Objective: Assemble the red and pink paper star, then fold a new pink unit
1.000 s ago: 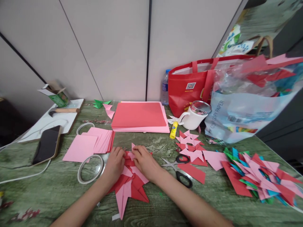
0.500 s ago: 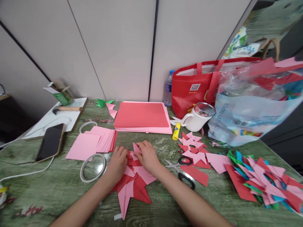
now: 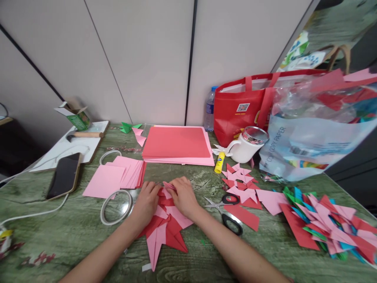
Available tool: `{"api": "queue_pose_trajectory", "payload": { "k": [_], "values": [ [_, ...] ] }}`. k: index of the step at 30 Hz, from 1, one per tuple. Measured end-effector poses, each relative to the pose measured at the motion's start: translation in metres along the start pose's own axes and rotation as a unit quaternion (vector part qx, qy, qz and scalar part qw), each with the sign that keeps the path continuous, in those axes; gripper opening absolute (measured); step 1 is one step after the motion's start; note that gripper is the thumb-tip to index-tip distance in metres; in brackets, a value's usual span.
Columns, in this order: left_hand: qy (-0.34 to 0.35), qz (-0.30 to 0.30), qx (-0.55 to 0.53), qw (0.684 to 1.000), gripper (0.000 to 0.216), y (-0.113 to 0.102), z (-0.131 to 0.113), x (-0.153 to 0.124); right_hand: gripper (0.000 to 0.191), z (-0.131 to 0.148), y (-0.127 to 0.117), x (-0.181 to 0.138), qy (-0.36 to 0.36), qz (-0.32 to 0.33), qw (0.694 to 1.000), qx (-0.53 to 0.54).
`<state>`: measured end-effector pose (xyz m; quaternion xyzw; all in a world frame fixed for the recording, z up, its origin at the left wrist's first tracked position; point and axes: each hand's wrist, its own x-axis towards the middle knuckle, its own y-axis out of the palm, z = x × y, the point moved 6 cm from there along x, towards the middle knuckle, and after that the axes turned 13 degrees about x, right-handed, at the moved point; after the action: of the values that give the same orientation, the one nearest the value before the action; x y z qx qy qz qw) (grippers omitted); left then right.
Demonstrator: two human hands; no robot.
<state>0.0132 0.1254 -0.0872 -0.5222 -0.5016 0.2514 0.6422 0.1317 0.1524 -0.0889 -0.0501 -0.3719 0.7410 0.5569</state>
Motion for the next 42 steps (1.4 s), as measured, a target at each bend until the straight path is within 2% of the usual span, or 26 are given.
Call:
{"api": "queue_pose_trajectory", "payload": {
  "k": [12,17,23,33,36,38,40,42],
  "values": [
    [0.004,-0.012,-0.006,1.0,0.025,-0.0006,-0.0001,-0.0006,0.019,0.0019,-0.0005,-0.0001,0.008,0.011,1.0,0.001],
    [0.008,-0.015,-0.007,1.0,0.023,-0.0011,-0.0004,-0.0008,0.006,0.0018,-0.0014,-0.0002,0.016,0.01,0.999,0.038],
    [0.016,-0.053,-0.011,0.998,0.025,-0.0026,-0.0003,-0.0005,0.003,-0.0001,-0.0013,-0.0003,0.026,0.011,0.997,0.068],
    [0.01,-0.047,-0.014,0.999,0.023,-0.0041,-0.0006,-0.0012,0.004,-0.003,-0.0008,-0.0007,0.038,-0.001,0.999,0.032],
    [-0.009,-0.057,-0.006,0.998,0.028,-0.0049,0.0014,-0.001,0.011,-0.0039,0.0002,-0.0012,0.048,0.001,0.999,0.021],
    [-0.024,-0.07,-0.01,0.997,0.028,-0.0062,0.0028,-0.0006,0.022,-0.0033,-0.0005,-0.0014,0.046,-0.008,0.998,0.033],
    [-0.033,-0.075,-0.015,0.997,0.021,-0.0067,0.0036,-0.0001,0.031,-0.0019,-0.0031,-0.0016,0.039,-0.033,0.997,0.055],
    [-0.029,-0.067,-0.005,0.997,0.014,-0.0058,0.0029,0.0003,0.031,-0.0001,-0.0056,-0.0019,0.03,-0.053,0.996,0.068]
  ]
}}
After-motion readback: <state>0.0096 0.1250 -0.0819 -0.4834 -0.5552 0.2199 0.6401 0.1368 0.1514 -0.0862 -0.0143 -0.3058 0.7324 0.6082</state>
